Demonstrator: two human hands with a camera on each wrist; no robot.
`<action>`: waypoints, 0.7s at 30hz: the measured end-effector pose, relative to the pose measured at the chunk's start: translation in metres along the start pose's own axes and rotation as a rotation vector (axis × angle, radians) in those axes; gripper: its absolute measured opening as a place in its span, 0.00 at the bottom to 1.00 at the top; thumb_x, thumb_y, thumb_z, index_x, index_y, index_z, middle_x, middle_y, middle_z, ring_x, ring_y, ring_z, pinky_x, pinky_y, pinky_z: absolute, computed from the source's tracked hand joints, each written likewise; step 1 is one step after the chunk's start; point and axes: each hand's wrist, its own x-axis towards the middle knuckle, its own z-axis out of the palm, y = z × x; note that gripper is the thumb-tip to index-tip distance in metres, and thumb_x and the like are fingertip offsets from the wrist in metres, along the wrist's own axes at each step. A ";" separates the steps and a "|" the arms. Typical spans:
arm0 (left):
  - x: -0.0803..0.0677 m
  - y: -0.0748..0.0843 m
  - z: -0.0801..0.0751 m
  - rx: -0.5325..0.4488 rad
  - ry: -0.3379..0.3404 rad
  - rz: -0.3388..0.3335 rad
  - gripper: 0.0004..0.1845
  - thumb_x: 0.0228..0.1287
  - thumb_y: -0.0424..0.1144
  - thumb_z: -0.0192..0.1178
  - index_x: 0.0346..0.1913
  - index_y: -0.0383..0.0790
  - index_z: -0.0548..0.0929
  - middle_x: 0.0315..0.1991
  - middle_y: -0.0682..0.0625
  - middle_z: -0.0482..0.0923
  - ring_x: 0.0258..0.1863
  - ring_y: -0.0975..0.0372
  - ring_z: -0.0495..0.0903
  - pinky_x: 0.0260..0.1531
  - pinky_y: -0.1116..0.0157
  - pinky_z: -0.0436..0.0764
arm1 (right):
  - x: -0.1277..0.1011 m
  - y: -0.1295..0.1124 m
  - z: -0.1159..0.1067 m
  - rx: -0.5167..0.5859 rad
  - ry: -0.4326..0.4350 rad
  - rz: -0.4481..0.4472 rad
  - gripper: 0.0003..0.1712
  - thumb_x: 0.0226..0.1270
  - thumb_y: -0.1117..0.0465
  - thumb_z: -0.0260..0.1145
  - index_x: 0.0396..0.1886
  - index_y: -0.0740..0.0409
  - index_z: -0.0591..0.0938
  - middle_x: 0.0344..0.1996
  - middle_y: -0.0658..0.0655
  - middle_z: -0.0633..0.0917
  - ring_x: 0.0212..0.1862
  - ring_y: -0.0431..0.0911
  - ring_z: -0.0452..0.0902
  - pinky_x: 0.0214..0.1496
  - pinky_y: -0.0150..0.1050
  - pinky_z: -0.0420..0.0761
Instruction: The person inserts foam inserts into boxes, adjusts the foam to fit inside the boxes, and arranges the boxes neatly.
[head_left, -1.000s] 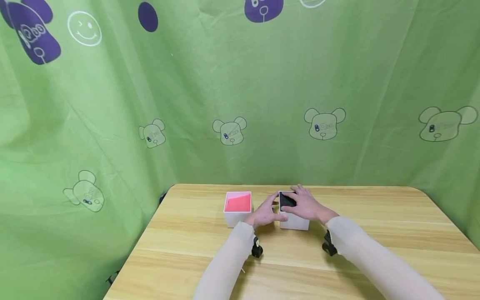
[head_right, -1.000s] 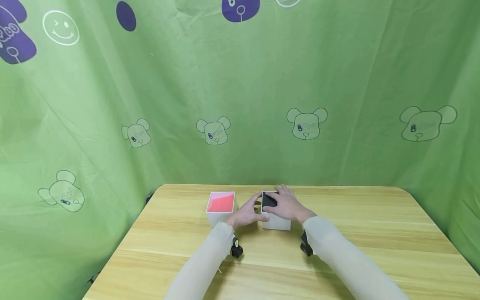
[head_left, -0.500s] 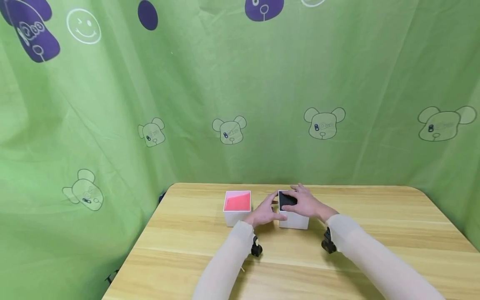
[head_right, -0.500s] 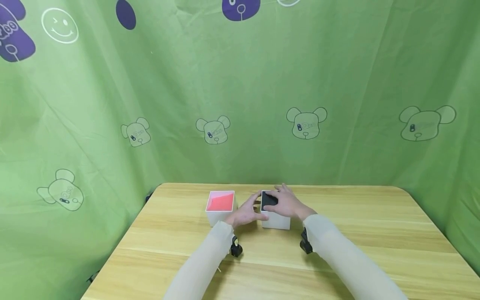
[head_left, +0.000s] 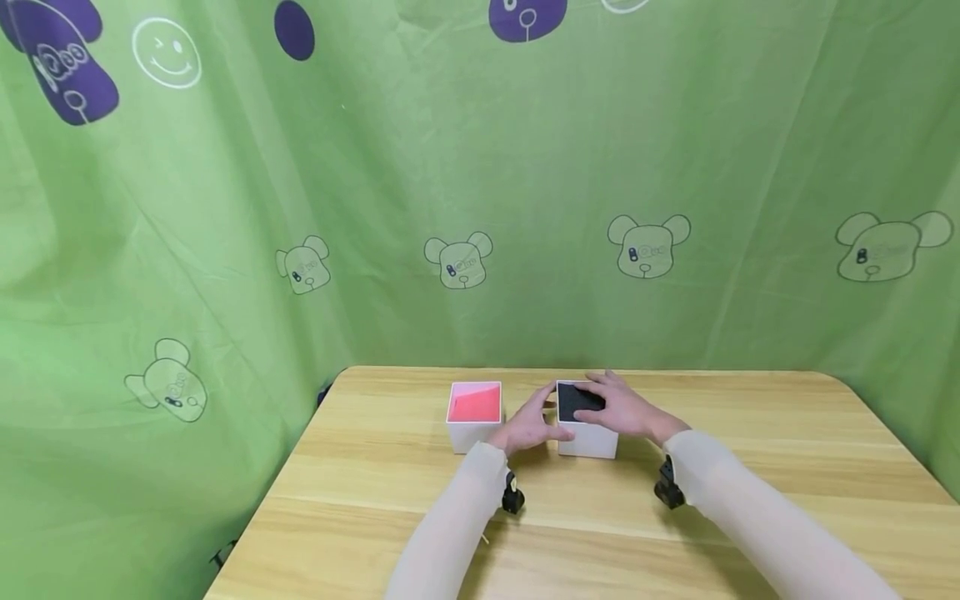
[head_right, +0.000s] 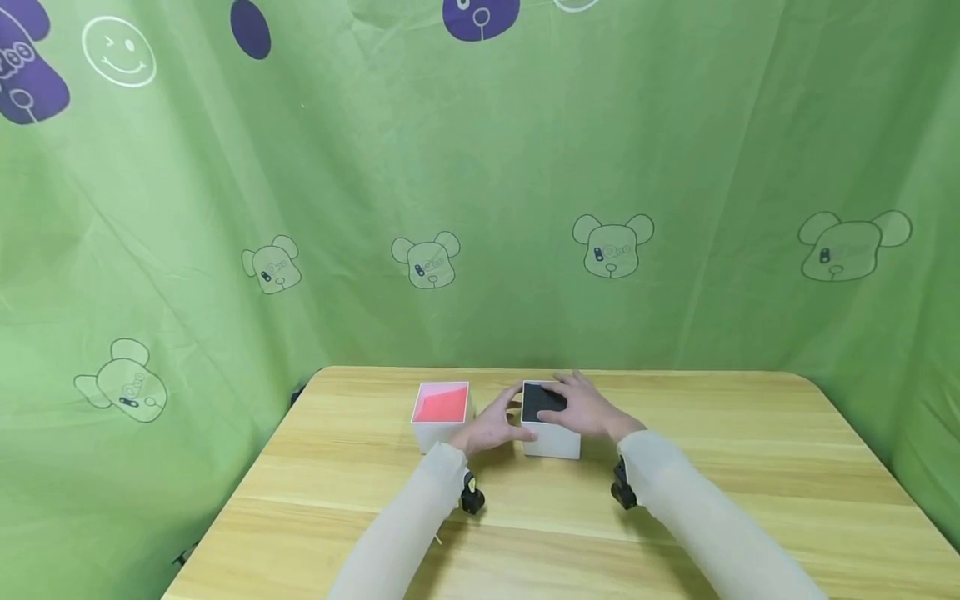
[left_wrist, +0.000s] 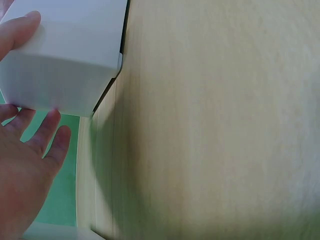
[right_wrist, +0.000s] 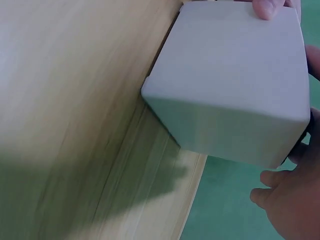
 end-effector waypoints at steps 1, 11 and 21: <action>0.000 0.000 0.000 0.004 0.001 0.001 0.55 0.46 0.39 0.74 0.75 0.47 0.50 0.71 0.53 0.56 0.62 0.59 0.66 0.57 0.62 0.70 | -0.001 0.002 -0.001 0.000 0.002 -0.002 0.39 0.63 0.42 0.63 0.65 0.63 0.71 0.67 0.72 0.60 0.68 0.74 0.41 0.62 0.72 0.48; -0.001 -0.002 0.002 0.010 0.009 -0.017 0.56 0.45 0.39 0.75 0.75 0.48 0.51 0.71 0.53 0.56 0.61 0.61 0.66 0.60 0.62 0.67 | -0.014 0.019 -0.005 -0.029 -0.002 0.002 0.41 0.64 0.40 0.60 0.67 0.63 0.68 0.70 0.65 0.59 0.69 0.70 0.41 0.64 0.70 0.47; -0.001 0.001 0.001 0.023 0.013 -0.017 0.56 0.46 0.39 0.75 0.75 0.46 0.50 0.71 0.53 0.55 0.62 0.60 0.66 0.61 0.60 0.67 | -0.021 0.020 -0.012 -0.041 0.001 0.008 0.41 0.65 0.39 0.58 0.68 0.62 0.67 0.71 0.63 0.57 0.70 0.68 0.40 0.64 0.70 0.45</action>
